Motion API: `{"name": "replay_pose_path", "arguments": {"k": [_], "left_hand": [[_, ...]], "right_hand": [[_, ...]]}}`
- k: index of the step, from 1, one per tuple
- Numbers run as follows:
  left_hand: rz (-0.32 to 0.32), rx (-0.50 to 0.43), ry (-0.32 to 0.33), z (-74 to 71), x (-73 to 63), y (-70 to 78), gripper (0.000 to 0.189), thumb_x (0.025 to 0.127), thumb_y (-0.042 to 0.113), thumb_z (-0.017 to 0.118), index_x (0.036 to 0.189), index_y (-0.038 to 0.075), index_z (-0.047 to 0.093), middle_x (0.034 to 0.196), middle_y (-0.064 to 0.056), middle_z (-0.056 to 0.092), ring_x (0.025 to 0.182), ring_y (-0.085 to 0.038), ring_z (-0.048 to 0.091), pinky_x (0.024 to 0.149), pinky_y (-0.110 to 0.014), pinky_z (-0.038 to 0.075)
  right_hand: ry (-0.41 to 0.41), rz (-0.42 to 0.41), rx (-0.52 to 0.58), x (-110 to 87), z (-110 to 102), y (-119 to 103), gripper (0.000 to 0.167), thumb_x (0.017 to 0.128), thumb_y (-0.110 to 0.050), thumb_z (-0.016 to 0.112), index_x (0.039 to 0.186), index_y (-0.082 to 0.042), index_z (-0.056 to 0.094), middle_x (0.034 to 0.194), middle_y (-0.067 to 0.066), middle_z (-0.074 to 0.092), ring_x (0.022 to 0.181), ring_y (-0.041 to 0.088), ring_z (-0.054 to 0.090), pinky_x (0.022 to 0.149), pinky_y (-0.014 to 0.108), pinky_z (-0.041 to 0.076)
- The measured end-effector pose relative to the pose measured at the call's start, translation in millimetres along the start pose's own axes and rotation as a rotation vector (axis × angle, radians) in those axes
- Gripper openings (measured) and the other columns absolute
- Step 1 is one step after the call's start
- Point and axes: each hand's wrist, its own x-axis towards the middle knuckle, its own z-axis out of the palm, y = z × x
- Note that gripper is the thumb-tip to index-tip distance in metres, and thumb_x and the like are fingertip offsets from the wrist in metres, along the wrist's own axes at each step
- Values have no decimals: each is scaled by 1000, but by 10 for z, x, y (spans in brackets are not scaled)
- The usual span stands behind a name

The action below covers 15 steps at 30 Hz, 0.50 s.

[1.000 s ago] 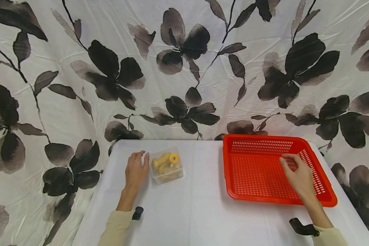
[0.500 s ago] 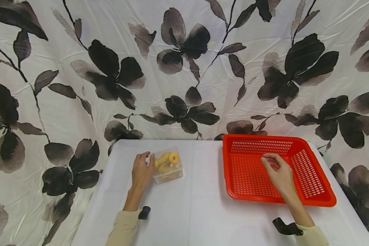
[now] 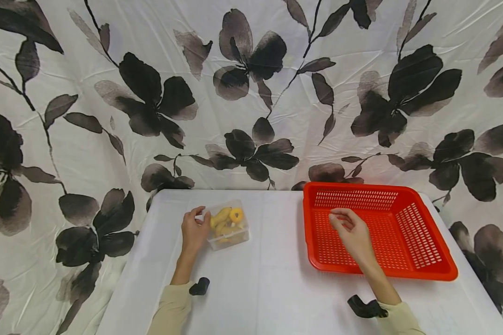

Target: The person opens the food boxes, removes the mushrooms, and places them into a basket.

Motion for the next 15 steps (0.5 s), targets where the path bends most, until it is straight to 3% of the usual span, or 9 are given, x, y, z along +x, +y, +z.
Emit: {"name": "replay_pose_path", "arguments": {"k": [8, 15], "left_hand": [[-94, -78, -44, -18, 8, -49, 35, 101, 14, 65, 133, 0, 63, 124, -21, 62, 92, -25, 59, 71, -19, 44], [-119, -117, -81, -18, -9, -72, 36, 101, 17, 66, 134, 2, 63, 128, -19, 61, 96, -23, 58, 72, -17, 44]], "right_hand": [[-69, 30, 78, 49, 319, -60, 36, 102, -22, 67, 129, 2, 61, 118, 21, 68, 100, 26, 70, 86, 17, 54], [-100, 45, 114, 71, 611, -133, 29, 101, -17, 68, 125, -1, 64, 115, 19, 68, 93, 16, 69, 85, 20, 55]]}}
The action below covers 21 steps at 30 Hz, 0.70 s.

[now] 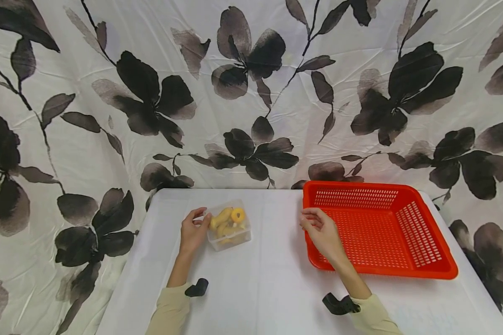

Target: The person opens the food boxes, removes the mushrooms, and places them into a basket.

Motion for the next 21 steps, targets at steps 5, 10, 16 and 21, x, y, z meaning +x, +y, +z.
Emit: {"name": "replay_pose_path", "arguments": {"k": [5, 10, 16, 21], "left_hand": [[-3, -26, -18, 28, -17, -3, 37, 101, 16, 66, 135, 2, 62, 129, -20, 60, 98, -24, 58, 69, -15, 45], [-3, -44, -27, 33, -48, 0, 37, 101, 16, 66, 135, 1, 62, 130, -20, 59, 99, -25, 57, 70, -15, 44], [12, -62, -28, 41, -78, -12, 38, 101, 18, 67, 135, 1, 62, 129, -20, 60, 96, -22, 57, 70, -15, 44], [31, -79, -35, 61, -114, -44, 40, 100, 20, 69, 136, 2, 62, 129, -19, 60, 96, -20, 57, 72, -16, 45]], "right_hand": [[-26, 5, 7, 12, 194, -52, 27, 100, -20, 70, 122, -4, 66, 112, 14, 70, 93, 19, 70, 86, 20, 55], [-51, -15, -6, 15, 413, -81, 25, 99, -19, 70, 119, -5, 68, 109, 11, 71, 96, 26, 71, 87, 25, 57], [-97, -26, 29, 18, 693, -23, 21, 99, -17, 69, 116, -3, 68, 105, 10, 71, 96, 32, 70, 87, 31, 58], [-146, -13, 38, -21, 902, 59, 22, 99, -15, 69, 116, -1, 67, 103, 11, 72, 93, 33, 71, 82, 29, 59]]}}
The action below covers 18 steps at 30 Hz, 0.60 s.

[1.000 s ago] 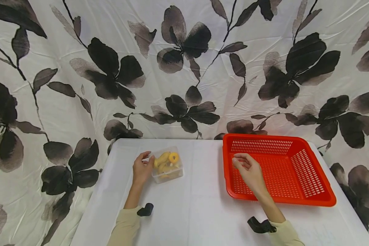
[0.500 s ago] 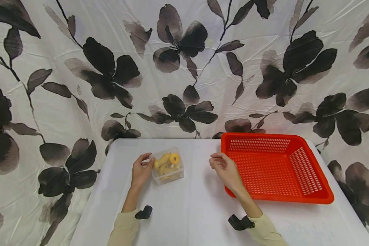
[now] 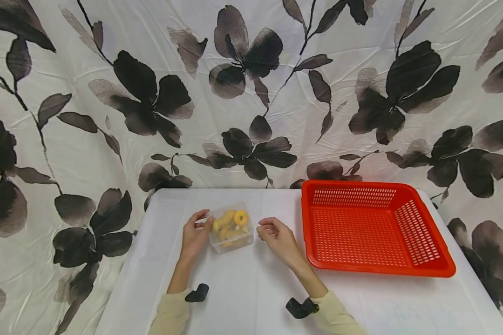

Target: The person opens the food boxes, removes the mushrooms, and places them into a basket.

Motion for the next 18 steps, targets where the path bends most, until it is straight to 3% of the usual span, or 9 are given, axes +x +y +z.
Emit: {"name": "replay_pose_path", "arguments": {"k": [7, 13, 18], "left_hand": [[-22, -8, -98, 3, -75, -97, 63, 97, 29, 74, 149, 6, 47, 143, -15, 47, 111, -22, 51, 81, -19, 45], [-35, 29, -236, -45, -136, -198, 95, 88, 32, 83, 161, 12, 27, 152, -12, 35, 125, -31, 47, 98, -38, 45], [-36, 50, -337, -99, -171, -288, 111, 83, 27, 88, 164, 12, 15, 154, -12, 30, 126, -35, 48, 97, -43, 48]], "right_hand": [[-43, -14, 6, -13, 223, 162, 16, 99, -10, 67, 110, 2, 69, 98, 22, 73, 85, 33, 71, 73, 24, 57], [-27, -2, 7, -43, 375, 244, 15, 99, -13, 69, 100, 2, 73, 89, 21, 75, 80, 34, 73, 65, 20, 54], [-36, 19, 44, -73, 464, 271, 20, 100, -15, 67, 102, 4, 75, 90, 21, 75, 80, 35, 73, 65, 29, 58]]}}
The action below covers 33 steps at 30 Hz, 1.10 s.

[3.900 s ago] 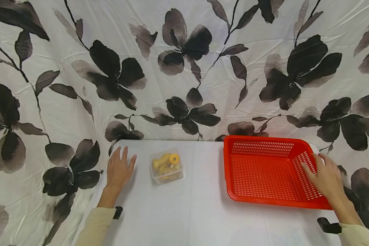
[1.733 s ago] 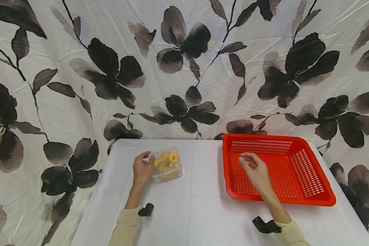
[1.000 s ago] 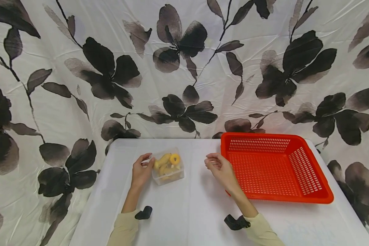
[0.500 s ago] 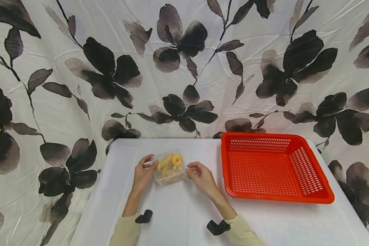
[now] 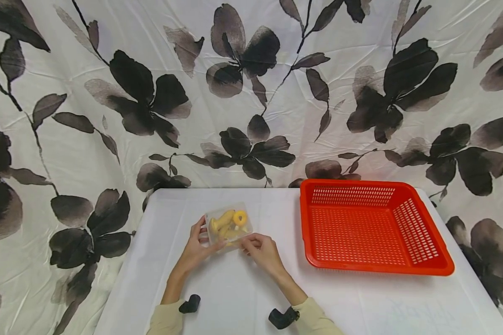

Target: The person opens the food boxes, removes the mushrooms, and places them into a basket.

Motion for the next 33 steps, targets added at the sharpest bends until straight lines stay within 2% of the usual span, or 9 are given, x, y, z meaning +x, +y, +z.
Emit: {"name": "replay_pose_path", "arguments": {"k": [2, 3, 6, 9, 14, 17, 22, 27, 33], "left_hand": [[10, 4, -24, -9, -5, -29, 114, 81, 26, 89, 164, 12, 13, 155, -11, 28, 126, -35, 47, 99, -45, 47], [17, 7, -31, -11, -7, -37, 115, 80, 25, 90, 164, 12, 13, 156, -12, 27, 126, -35, 47, 100, -45, 46], [33, 20, -40, -10, -2, -63, 116, 78, 24, 91, 164, 12, 14, 156, -12, 26, 124, -33, 45, 101, -47, 43], [44, 33, -40, -13, 5, -90, 115, 78, 24, 92, 163, 11, 15, 157, -12, 26, 123, -32, 45, 100, -45, 42], [63, 39, -49, -37, 14, -124, 114, 79, 24, 91, 162, 12, 15, 154, -14, 31, 120, -31, 46, 96, -40, 43], [88, 43, -50, -49, 18, -133, 114, 78, 24, 92, 162, 11, 15, 151, -16, 35, 118, -32, 48, 93, -38, 45], [122, 37, -54, -54, 42, -168, 114, 77, 19, 93, 162, 10, 16, 147, -19, 39, 117, -33, 50, 92, -39, 48], [136, 17, -48, -44, 66, -196, 113, 76, 10, 92, 161, 9, 18, 143, -22, 43, 116, -36, 53, 92, -44, 50], [134, 11, -43, -26, 75, -178, 114, 74, 9, 94, 161, 9, 20, 142, -21, 45, 115, -37, 54, 90, -44, 51]], "right_hand": [[-4, 15, 10, 4, 25, 20, 22, 101, -16, 66, 101, 4, 75, 90, 21, 75, 81, 37, 73, 67, 34, 60], [-8, 18, 17, -19, 22, -45, 23, 102, -15, 65, 100, 6, 74, 89, 21, 75, 79, 33, 73, 70, 40, 60], [-20, 44, 20, -57, 24, -199, 25, 103, -12, 62, 98, 10, 73, 89, 25, 74, 79, 34, 72, 75, 51, 59], [-40, 74, 40, -58, 46, -254, 28, 104, -11, 60, 100, 14, 72, 91, 28, 73, 75, 25, 70, 78, 60, 56], [-67, 129, 91, 46, 161, -44, 38, 106, -25, 60, 103, 10, 75, 95, 27, 74, 74, 19, 71, 73, 47, 60], [-77, 150, 124, 64, 221, -59, 43, 106, -29, 59, 102, 11, 75, 93, 26, 74, 73, 24, 74, 69, 40, 61], [-61, 220, 191, 75, 293, -116, 46, 105, -33, 60, 99, 11, 76, 89, 24, 75, 75, 29, 76, 70, 40, 62], [-22, 312, 276, 99, 335, -126, 44, 103, -32, 63, 99, 10, 75, 90, 21, 76, 70, 17, 75, 67, 33, 61], [54, 289, 296, 121, 368, -111, 39, 101, -20, 64, 94, 16, 74, 85, 29, 73, 61, 18, 74, 57, 26, 59]]}}
